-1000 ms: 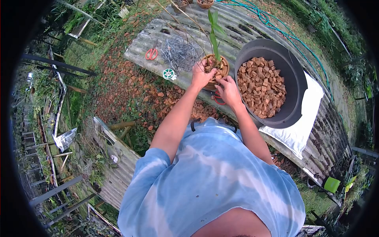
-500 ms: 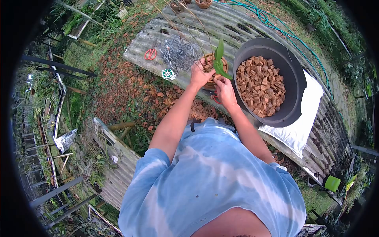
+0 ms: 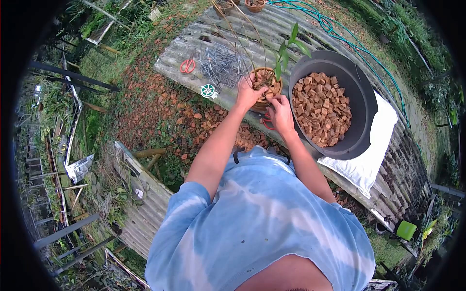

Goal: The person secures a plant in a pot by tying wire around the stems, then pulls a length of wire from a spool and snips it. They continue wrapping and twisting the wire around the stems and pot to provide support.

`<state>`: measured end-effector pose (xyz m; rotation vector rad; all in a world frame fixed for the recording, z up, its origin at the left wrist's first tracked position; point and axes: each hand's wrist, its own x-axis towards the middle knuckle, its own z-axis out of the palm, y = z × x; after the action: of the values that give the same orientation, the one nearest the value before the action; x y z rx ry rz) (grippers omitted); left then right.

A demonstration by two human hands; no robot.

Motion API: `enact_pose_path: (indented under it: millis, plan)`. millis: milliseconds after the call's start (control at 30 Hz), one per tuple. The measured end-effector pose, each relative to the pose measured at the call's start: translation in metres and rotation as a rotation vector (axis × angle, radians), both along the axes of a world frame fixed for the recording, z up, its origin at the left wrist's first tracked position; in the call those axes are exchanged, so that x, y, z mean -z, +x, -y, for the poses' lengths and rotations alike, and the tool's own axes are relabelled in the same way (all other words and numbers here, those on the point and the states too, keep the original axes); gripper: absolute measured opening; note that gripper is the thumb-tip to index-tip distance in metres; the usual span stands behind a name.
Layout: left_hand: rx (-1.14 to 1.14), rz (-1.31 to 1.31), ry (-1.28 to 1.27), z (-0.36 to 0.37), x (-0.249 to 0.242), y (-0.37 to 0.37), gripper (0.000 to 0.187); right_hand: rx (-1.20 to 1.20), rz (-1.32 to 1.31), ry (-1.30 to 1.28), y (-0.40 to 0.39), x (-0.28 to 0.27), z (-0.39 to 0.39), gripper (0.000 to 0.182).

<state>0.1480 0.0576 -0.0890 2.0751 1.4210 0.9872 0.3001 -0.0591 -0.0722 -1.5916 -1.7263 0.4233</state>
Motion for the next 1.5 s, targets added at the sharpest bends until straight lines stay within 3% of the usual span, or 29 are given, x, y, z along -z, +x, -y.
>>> enact_pose_path:
  millis: [67,433,533,633,833,933,1033,1133,1233,1333,1433,1500]
  plan:
    - [0.011,0.017,-0.009,0.0,0.0,-0.001,0.059,0.028,-0.072,-0.088,-0.001,-0.005,0.003,0.034]
    - [0.041,0.076,-0.02,0.001,-0.012,-0.001,0.055,0.004,-0.081,-0.038,0.001,-0.003,0.002,0.031]
    - [0.076,0.21,-0.065,-0.001,-0.007,-0.001,0.057,0.02,-0.14,-0.062,-0.003,-0.003,0.001,0.033]
    - [0.058,0.084,-0.015,-0.001,-0.006,-0.003,0.062,0.015,-0.125,-0.026,-0.005,0.004,-0.001,0.037]
    - [0.068,0.295,-0.077,0.006,-0.02,-0.002,0.074,-0.003,-0.138,-0.031,-0.007,0.006,-0.002,0.044]
    - [0.142,0.275,-0.135,0.007,-0.029,-0.003,0.082,-0.018,-0.12,-0.031,-0.004,0.008,-0.003,0.045]
    - [0.12,0.292,-0.072,0.009,-0.028,-0.004,0.08,-0.038,-0.087,-0.015,-0.003,0.008,-0.003,0.046]
    - [0.196,0.574,-0.181,0.007,-0.025,0.0,0.077,-0.058,-0.072,-0.015,-0.001,0.008,-0.003,0.046]
    - [0.198,0.477,-0.225,0.004,-0.026,-0.003,0.076,-0.075,-0.047,-0.007,-0.001,0.008,-0.004,0.048]
    - [0.128,0.282,-0.079,0.009,-0.034,-0.005,0.072,-0.097,-0.001,0.007,0.002,0.009,-0.007,0.048]
    - [0.184,0.541,-0.312,0.011,-0.043,-0.001,0.066,-0.112,0.015,0.006,0.003,0.008,-0.006,0.047]
    - [0.189,0.564,-0.359,0.008,-0.038,-0.001,0.065,-0.113,0.013,0.001,0.004,0.007,-0.007,0.046]
